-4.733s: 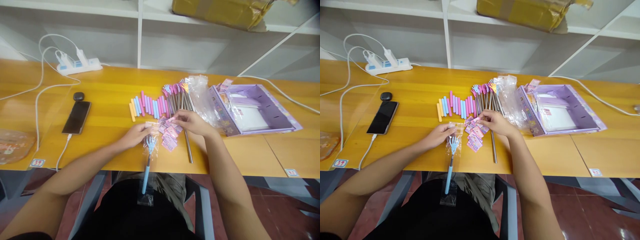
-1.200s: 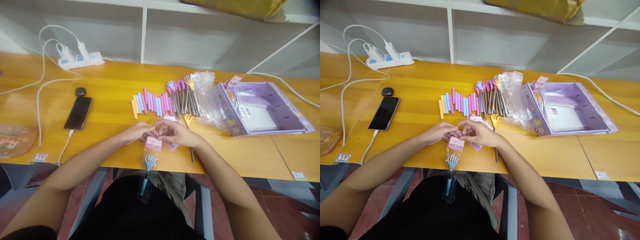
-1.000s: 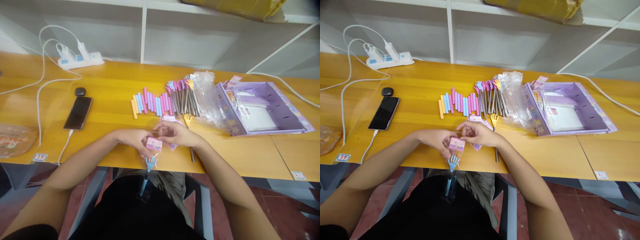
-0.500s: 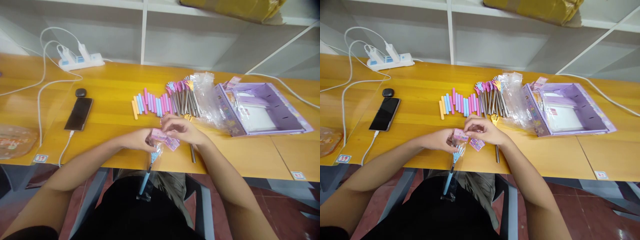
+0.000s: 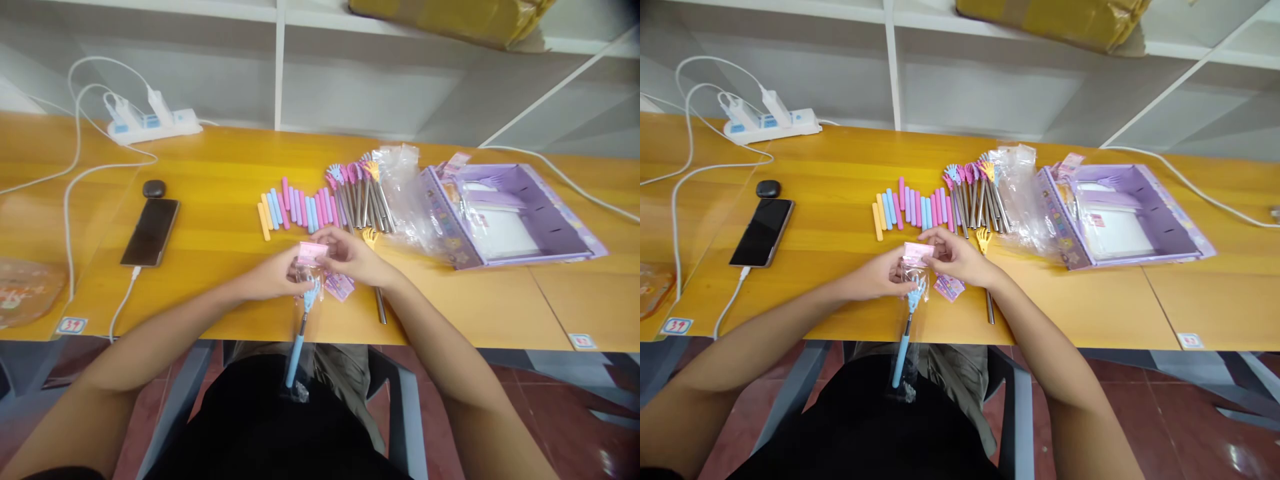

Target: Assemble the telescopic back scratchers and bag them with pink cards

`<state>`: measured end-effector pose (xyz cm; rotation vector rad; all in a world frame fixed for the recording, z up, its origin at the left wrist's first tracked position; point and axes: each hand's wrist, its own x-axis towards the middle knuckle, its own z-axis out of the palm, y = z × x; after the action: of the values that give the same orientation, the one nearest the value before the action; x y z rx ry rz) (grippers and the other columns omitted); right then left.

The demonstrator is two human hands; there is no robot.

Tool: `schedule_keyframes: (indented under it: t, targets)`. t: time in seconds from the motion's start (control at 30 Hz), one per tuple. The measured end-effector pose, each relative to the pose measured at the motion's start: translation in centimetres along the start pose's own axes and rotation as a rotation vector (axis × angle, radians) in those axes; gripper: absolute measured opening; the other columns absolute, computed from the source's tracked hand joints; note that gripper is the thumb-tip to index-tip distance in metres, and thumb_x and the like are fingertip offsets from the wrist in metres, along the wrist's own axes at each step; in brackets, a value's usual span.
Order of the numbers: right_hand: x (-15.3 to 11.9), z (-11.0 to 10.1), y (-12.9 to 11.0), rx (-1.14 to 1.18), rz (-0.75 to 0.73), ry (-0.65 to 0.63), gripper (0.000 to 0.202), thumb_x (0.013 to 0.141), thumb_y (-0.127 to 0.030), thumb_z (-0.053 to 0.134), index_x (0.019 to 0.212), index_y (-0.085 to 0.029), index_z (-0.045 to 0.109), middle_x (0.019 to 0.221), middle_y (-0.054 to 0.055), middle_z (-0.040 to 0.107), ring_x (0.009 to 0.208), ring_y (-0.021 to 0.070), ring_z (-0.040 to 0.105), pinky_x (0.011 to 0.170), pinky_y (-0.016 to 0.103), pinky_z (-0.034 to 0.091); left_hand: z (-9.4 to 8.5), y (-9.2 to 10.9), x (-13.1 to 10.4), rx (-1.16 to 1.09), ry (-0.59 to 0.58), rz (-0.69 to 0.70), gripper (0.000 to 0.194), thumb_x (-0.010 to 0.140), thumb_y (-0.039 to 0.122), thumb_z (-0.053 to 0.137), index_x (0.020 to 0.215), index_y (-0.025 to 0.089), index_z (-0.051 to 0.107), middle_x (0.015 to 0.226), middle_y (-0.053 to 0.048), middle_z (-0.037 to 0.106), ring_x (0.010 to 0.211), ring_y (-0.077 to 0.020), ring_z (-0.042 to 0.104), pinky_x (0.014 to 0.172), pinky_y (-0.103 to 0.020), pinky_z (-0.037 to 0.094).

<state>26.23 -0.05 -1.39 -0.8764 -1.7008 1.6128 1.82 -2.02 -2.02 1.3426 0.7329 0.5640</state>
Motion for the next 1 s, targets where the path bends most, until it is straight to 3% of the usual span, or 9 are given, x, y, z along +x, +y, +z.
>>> schedule_keyframes:
  t: [0.13, 0.23, 0.3, 0.43, 0.57, 0.67, 0.8, 0.9, 1.0]
  targets:
    - [-0.2, -0.5, -0.3, 0.06, 0.105, -0.131, 0.038, 0.101, -0.051, 0.077, 0.121, -0.022, 0.061, 0.094, -0.001, 0.068, 0.064, 0.0088, 0.057, 0.05, 0.023, 0.044, -0.9, 0.6, 0.4, -0.109, 0.217, 0.108, 0.062, 0.078, 0.03, 0.092, 0.132, 0.017, 0.064, 0.119, -0.011, 0.076, 0.099, -0.0208, 0.074, 0.086, -0.034, 0.06]
    - [-0.3, -0.6, -0.6, 0.0, 0.137, -0.312, 0.038, 0.095, -0.05, 0.084, 0.106, -0.019, 0.066, 0.089, -0.002, 0.069, 0.068, 0.0093, 0.058, 0.058, 0.024, 0.048, -1.7, 1.1, 0.9, -0.226, 0.465, 0.219, 0.051, 0.075, 0.031, 0.095, 0.116, 0.017, 0.068, 0.106, -0.006, 0.077, 0.093, -0.0182, 0.073, 0.085, -0.031, 0.06]
    - [-0.3, -0.5, -0.6, -0.038, 0.114, -0.31, 0.036, 0.094, -0.05, 0.084, 0.1, -0.019, 0.066, 0.085, -0.002, 0.067, 0.072, 0.0106, 0.059, 0.066, 0.026, 0.051, -2.0, 1.2, 1.3, -0.326, 0.58, 0.25, 0.046, 0.073, 0.03, 0.097, 0.107, 0.018, 0.068, 0.097, -0.002, 0.075, 0.085, -0.0147, 0.071, 0.078, -0.027, 0.058]
    - [-0.1, -0.2, -0.5, -0.08, 0.049, -0.226, 0.037, 0.093, -0.05, 0.085, 0.103, -0.019, 0.067, 0.094, -0.001, 0.069, 0.081, 0.0132, 0.062, 0.074, 0.028, 0.054, -2.3, 1.3, 1.8, -0.465, 0.668, 0.285, 0.042, 0.073, 0.03, 0.099, 0.098, 0.018, 0.067, 0.088, 0.001, 0.072, 0.073, -0.0103, 0.066, 0.065, -0.022, 0.055]
    - [0.2, -0.6, -1.3, -0.142, 0.032, -0.165, 0.042, 0.089, -0.049, 0.088, 0.114, -0.019, 0.07, 0.099, 0.001, 0.071, 0.082, 0.0148, 0.065, 0.072, 0.029, 0.055, -2.4, 1.8, 1.7, -0.523, 0.653, 0.33, 0.05, 0.072, 0.034, 0.102, 0.104, 0.019, 0.067, 0.093, 0.002, 0.073, 0.08, -0.0108, 0.07, 0.072, -0.023, 0.059]
    - [-0.7, -2.8, -3.3, -0.253, 0.026, 0.034, 0.038, 0.095, -0.051, 0.082, 0.115, -0.02, 0.071, 0.094, 0.002, 0.073, 0.069, 0.014, 0.063, 0.063, 0.029, 0.053, -2.4, 2.5, 1.2, -0.512, 0.538, 0.291, 0.06, 0.076, 0.047, 0.1, 0.117, 0.021, 0.065, 0.104, -0.002, 0.076, 0.086, -0.0148, 0.076, 0.08, -0.03, 0.064]
    - [-4.6, -8.9, -6.2, -0.596, 0.031, 0.663, 0.039, 0.104, -0.033, 0.072, 0.139, -0.019, 0.06, 0.1, 0.009, 0.079, 0.072, 0.0149, 0.067, 0.071, 0.031, 0.053, -2.0, 2.4, 0.8, -0.429, 0.405, 0.196, 0.057, 0.087, 0.054, 0.089, 0.121, 0.019, 0.061, 0.104, -0.005, 0.077, 0.078, -0.0169, 0.077, 0.075, -0.033, 0.064]
    - [-7.7, -14.3, -6.2, -0.91, 0.143, 1.115, 0.041, 0.105, -0.015, 0.064, 0.145, -0.015, 0.057, 0.107, 0.017, 0.082, 0.071, 0.0139, 0.067, 0.077, 0.033, 0.051, -1.6, 1.5, 0.7, -0.38, 0.357, 0.134, 0.048, 0.092, 0.051, 0.082, 0.119, 0.018, 0.06, 0.098, -0.004, 0.076, 0.071, -0.0158, 0.075, 0.069, -0.031, 0.06]
    - [-9.6, -17.7, -5.2, -1.169, 0.303, 1.142, 0.021, 0.103, -0.01, 0.06, 0.122, -0.01, 0.071, 0.097, 0.023, 0.08, 0.07, 0.0181, 0.063, 0.077, 0.038, 0.047, -1.3, 0.8, 0.7, -0.32, 0.298, 0.096, 0.041, 0.095, 0.048, 0.077, 0.119, 0.019, 0.061, 0.093, -0.002, 0.074, 0.067, -0.0144, 0.073, 0.067, -0.029, 0.057]
